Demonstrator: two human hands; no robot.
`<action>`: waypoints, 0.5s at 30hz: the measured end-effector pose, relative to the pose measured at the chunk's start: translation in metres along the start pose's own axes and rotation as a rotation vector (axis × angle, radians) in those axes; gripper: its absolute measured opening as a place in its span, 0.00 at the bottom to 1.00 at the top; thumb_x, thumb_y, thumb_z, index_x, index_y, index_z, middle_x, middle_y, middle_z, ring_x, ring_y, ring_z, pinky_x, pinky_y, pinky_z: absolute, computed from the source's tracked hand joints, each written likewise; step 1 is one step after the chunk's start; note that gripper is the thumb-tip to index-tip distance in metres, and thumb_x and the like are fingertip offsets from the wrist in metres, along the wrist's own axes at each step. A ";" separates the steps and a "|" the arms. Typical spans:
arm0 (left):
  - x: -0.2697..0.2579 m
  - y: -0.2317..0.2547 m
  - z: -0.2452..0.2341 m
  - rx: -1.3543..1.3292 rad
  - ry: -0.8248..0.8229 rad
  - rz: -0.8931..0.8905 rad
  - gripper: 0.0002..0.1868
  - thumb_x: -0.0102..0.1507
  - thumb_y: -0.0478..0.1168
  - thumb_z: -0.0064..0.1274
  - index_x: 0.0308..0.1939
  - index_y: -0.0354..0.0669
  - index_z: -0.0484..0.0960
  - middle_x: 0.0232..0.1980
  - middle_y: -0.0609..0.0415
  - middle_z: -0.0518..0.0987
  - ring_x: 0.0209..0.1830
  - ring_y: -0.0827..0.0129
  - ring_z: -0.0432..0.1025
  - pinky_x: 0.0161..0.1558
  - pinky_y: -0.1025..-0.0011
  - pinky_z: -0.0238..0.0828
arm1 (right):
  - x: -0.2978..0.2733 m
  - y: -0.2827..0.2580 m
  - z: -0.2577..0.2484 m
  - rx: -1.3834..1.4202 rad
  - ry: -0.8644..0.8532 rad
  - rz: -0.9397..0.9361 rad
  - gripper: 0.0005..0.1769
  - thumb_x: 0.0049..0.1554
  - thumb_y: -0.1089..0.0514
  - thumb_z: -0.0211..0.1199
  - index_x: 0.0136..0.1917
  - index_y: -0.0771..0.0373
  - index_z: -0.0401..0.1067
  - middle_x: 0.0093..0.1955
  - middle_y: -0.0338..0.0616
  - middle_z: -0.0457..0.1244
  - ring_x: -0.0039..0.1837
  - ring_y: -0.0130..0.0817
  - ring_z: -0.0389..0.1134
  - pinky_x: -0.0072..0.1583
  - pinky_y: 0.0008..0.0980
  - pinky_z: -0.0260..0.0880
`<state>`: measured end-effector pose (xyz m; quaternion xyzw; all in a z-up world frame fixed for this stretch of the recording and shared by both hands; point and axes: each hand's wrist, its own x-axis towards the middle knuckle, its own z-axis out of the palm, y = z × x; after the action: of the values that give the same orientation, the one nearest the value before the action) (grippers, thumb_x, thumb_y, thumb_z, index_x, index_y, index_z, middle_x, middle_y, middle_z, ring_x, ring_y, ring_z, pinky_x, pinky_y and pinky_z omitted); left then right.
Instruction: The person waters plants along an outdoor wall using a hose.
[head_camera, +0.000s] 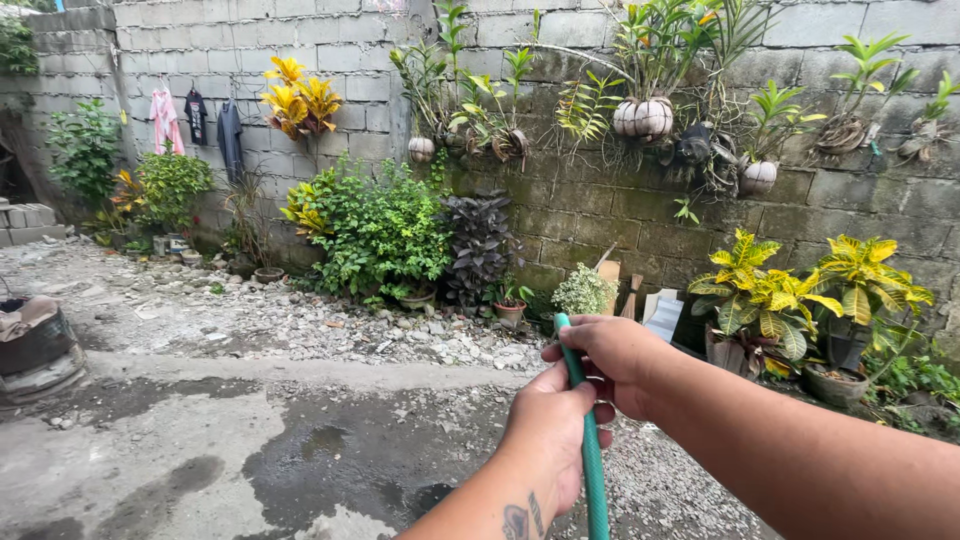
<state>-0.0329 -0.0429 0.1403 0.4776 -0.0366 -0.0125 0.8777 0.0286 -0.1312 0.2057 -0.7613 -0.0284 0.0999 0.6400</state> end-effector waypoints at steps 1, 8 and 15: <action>-0.002 0.004 -0.001 0.002 0.002 0.000 0.12 0.69 0.33 0.41 0.51 0.47 0.79 0.39 0.58 0.78 0.33 0.73 0.69 0.34 0.70 0.68 | 0.002 0.000 0.002 0.002 -0.002 0.000 0.11 0.63 0.54 0.50 0.51 0.59 0.72 0.40 0.42 0.67 0.40 0.36 0.67 0.37 0.39 0.67; -0.020 -0.001 -0.018 0.269 0.116 0.002 0.13 0.68 0.33 0.42 0.53 0.47 0.79 0.38 0.60 0.82 0.30 0.75 0.70 0.28 0.74 0.67 | 0.003 0.024 0.022 -0.143 -0.037 0.007 0.10 0.63 0.57 0.55 0.55 0.62 0.73 0.44 0.44 0.69 0.44 0.35 0.69 0.43 0.39 0.68; 0.011 -0.020 -0.020 0.365 0.165 0.000 0.13 0.69 0.37 0.42 0.55 0.49 0.79 0.37 0.62 0.79 0.30 0.77 0.72 0.28 0.75 0.70 | 0.027 0.030 0.012 -0.098 -0.046 -0.053 0.12 0.62 0.59 0.56 0.59 0.62 0.72 0.48 0.47 0.70 0.49 0.38 0.69 0.49 0.42 0.70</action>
<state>-0.0203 -0.0375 0.1132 0.6282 0.0338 0.0337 0.7766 0.0506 -0.1205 0.1716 -0.7882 -0.0683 0.0990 0.6036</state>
